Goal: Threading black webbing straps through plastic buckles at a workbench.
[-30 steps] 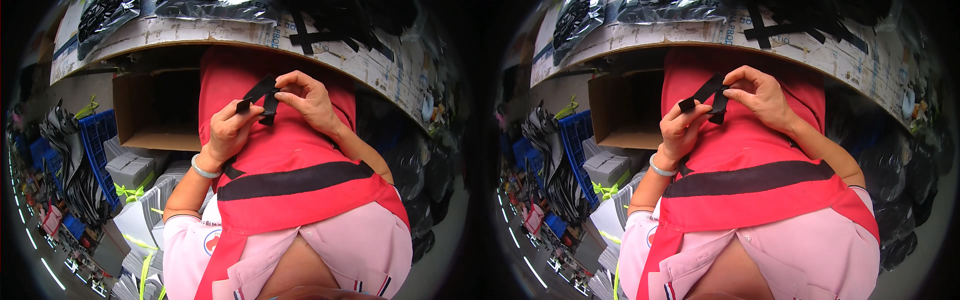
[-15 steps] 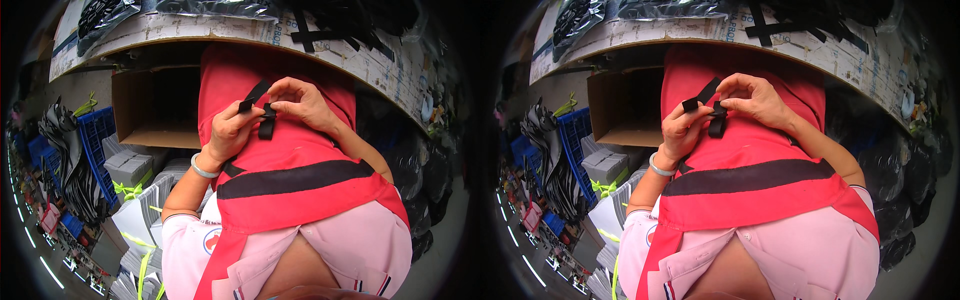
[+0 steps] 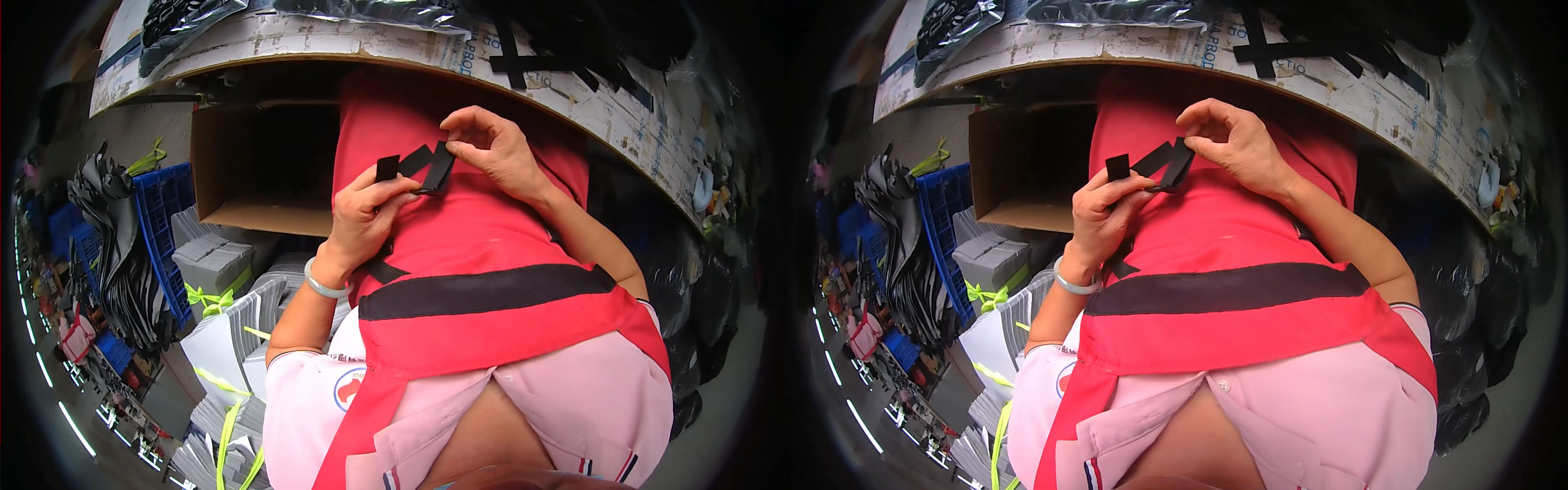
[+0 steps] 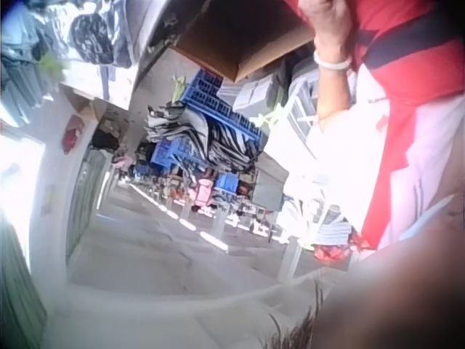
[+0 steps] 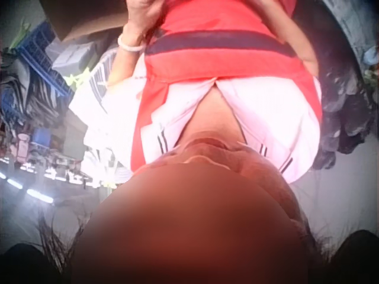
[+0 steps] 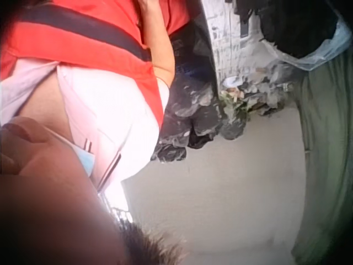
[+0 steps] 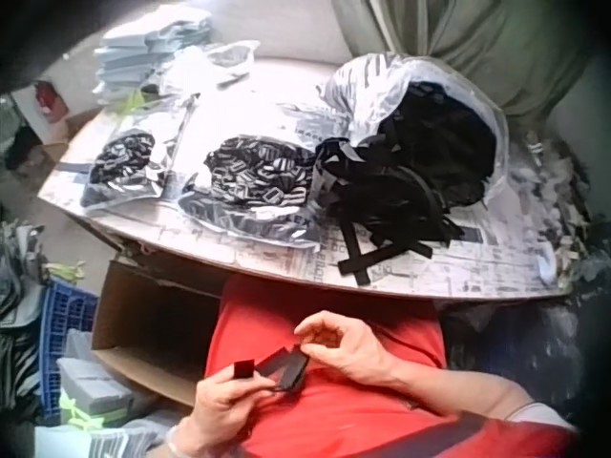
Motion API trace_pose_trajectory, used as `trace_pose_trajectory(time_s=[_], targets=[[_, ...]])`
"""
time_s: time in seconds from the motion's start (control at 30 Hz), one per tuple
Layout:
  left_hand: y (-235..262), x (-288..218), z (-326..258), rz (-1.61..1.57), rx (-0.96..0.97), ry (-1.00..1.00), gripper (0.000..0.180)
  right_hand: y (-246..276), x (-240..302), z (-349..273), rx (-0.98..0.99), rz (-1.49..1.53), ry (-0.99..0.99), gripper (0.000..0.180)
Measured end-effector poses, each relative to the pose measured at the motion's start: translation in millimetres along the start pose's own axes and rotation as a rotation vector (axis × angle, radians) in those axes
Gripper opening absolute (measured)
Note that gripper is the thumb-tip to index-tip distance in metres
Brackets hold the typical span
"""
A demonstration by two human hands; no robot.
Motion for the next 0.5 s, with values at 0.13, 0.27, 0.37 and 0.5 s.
trace_pose_trajectory(time_s=[0.13, 0.27, 0.37, 0.5], targets=[[92.7, 9.2, -30.5, 0.104, -0.425, 0.277, 0.018, -27.2, 26.5, 26.5, -0.026, -0.117, 0.155, 0.02], [149.1, 2.6, -33.4, 0.006, -0.625, 0.276, 0.027, -85.7, 24.1, 51.2, 0.212, -0.206, 0.206, 0.046], [133.5, 3.9, -15.0, -0.296, -0.506, 0.217, 0.031, -84.6, 6.1, 55.9, 0.263, -0.293, 0.193, 0.039], [63.9, 15.4, 2.7, -0.61, -0.389, 0.228, 0.05, -82.1, -9.7, 41.9, 0.411, 0.179, -0.373, 0.043]])
Point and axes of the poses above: each hand's wrist, its own z-axis towards the middle knuckle, its own y-axis out of the back of the hand, x = y × z, the point moved 6 cm from there along z, towards the middle knuckle, and after that the axes turned 6 degrees about -y, right-handed, at the moved point
